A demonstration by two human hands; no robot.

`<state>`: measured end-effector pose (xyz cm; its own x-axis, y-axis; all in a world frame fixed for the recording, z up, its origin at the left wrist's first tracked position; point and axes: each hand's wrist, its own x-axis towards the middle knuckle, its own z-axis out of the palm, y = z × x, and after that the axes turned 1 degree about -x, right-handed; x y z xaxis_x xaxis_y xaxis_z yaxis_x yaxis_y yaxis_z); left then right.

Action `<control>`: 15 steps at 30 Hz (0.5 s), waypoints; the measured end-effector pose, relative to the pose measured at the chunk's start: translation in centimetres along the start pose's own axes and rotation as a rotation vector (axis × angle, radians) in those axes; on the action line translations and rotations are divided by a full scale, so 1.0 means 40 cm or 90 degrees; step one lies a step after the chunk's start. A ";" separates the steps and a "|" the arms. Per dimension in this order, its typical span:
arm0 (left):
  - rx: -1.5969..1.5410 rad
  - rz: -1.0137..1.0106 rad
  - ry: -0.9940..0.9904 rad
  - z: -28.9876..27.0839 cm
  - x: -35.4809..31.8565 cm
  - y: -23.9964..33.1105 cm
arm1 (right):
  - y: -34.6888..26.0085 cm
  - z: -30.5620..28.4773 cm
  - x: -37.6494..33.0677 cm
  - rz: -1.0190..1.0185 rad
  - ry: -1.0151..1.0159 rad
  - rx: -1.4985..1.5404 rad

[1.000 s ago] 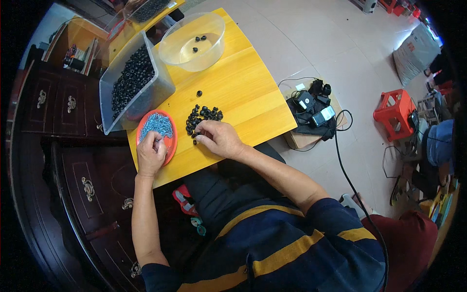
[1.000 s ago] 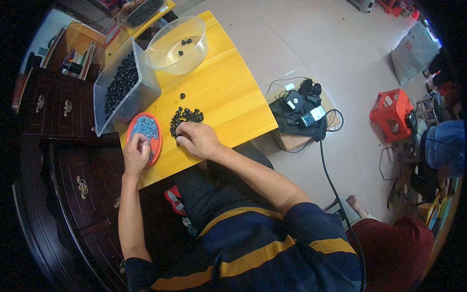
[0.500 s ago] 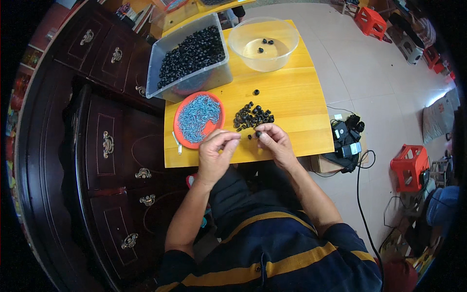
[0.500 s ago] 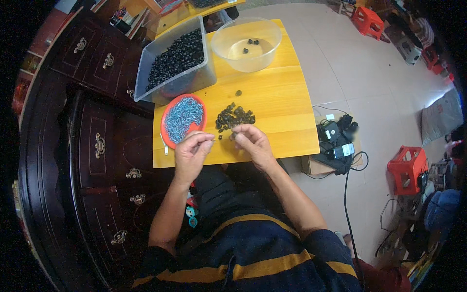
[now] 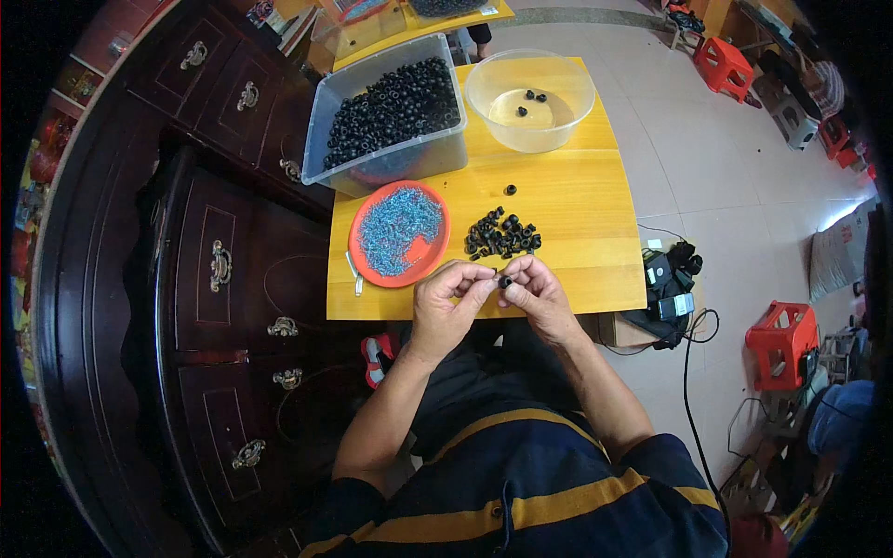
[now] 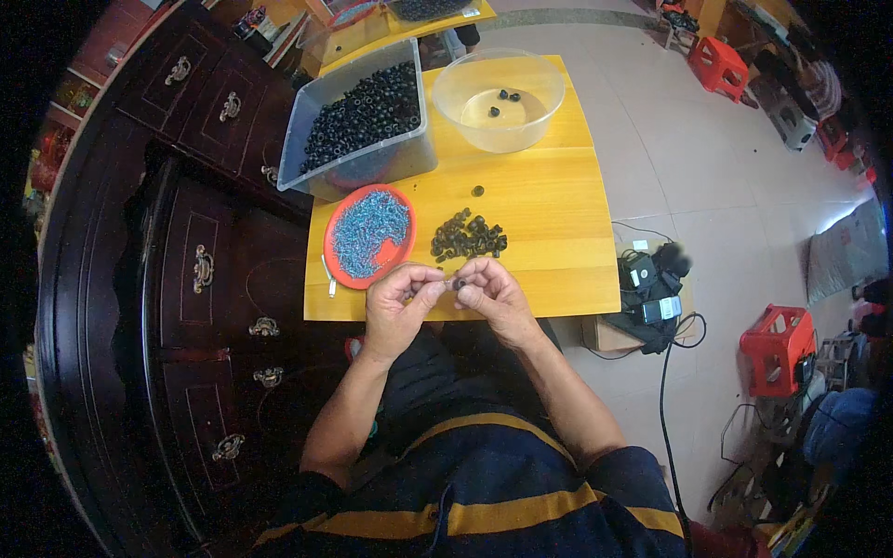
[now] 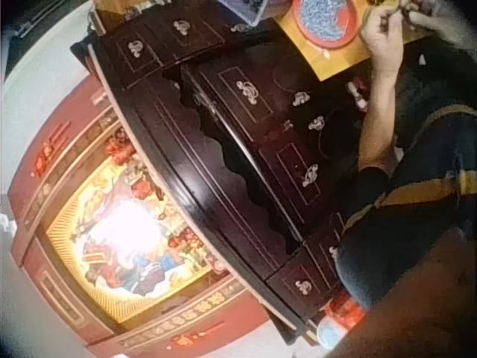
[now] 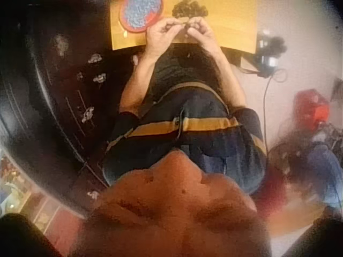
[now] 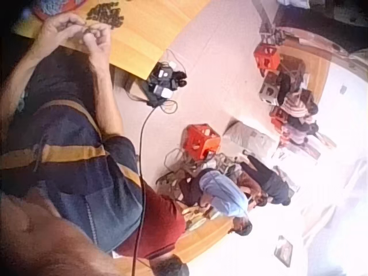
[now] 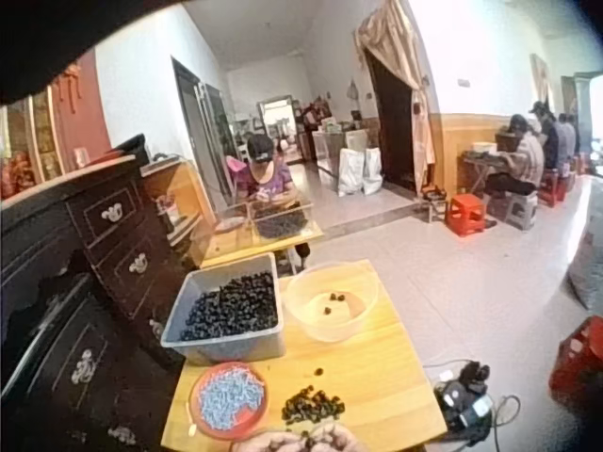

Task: The person assembles small plastic components by joining parts together by hand and places the assembled pieces on the table.

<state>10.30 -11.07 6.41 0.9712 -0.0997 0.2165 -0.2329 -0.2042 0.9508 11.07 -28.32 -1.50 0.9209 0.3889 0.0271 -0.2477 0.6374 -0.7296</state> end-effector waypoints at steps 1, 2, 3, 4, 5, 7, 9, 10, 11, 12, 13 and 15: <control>0.001 -0.008 -0.010 -0.003 -0.004 0.001 | -0.001 0.004 0.002 -0.028 -0.001 0.000; 0.002 -0.016 -0.020 -0.006 -0.007 0.002 | -0.002 0.005 0.004 -0.028 -0.004 0.001; 0.002 -0.016 -0.019 -0.005 -0.010 0.002 | -0.002 0.004 0.004 -0.035 -0.003 -0.006; 0.001 -0.022 -0.021 -0.004 -0.013 0.001 | -0.002 0.003 0.003 -0.043 -0.002 -0.012; -0.001 -0.028 -0.023 -0.002 -0.014 0.000 | -0.002 0.001 0.001 -0.042 -0.002 -0.012; -0.011 -0.033 -0.022 0.002 -0.016 0.004 | 0.000 -0.004 -0.003 -0.040 0.000 -0.022; -0.020 -0.037 -0.023 0.006 -0.018 0.004 | 0.000 -0.008 -0.008 -0.041 -0.001 -0.034; -0.023 -0.040 -0.020 0.007 -0.019 0.004 | -0.001 -0.010 -0.009 -0.043 -0.003 -0.046; -0.025 -0.042 -0.017 0.009 -0.020 0.004 | -0.003 -0.007 -0.012 -0.044 -0.001 -0.046; -0.025 -0.043 -0.018 0.010 -0.021 0.004 | -0.008 0.000 -0.015 -0.032 0.035 -0.035; -0.019 -0.043 -0.022 0.012 -0.021 0.004 | -0.011 0.004 -0.017 -0.020 0.071 -0.024; -0.014 -0.043 -0.027 0.018 -0.019 0.007 | -0.012 0.000 -0.019 -0.001 0.064 0.026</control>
<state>9.46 -11.74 6.34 0.9816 -0.1277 0.1423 -0.1651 -0.1910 0.9676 10.50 -28.92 -1.15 0.9461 0.3212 -0.0422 -0.2571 0.6651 -0.7011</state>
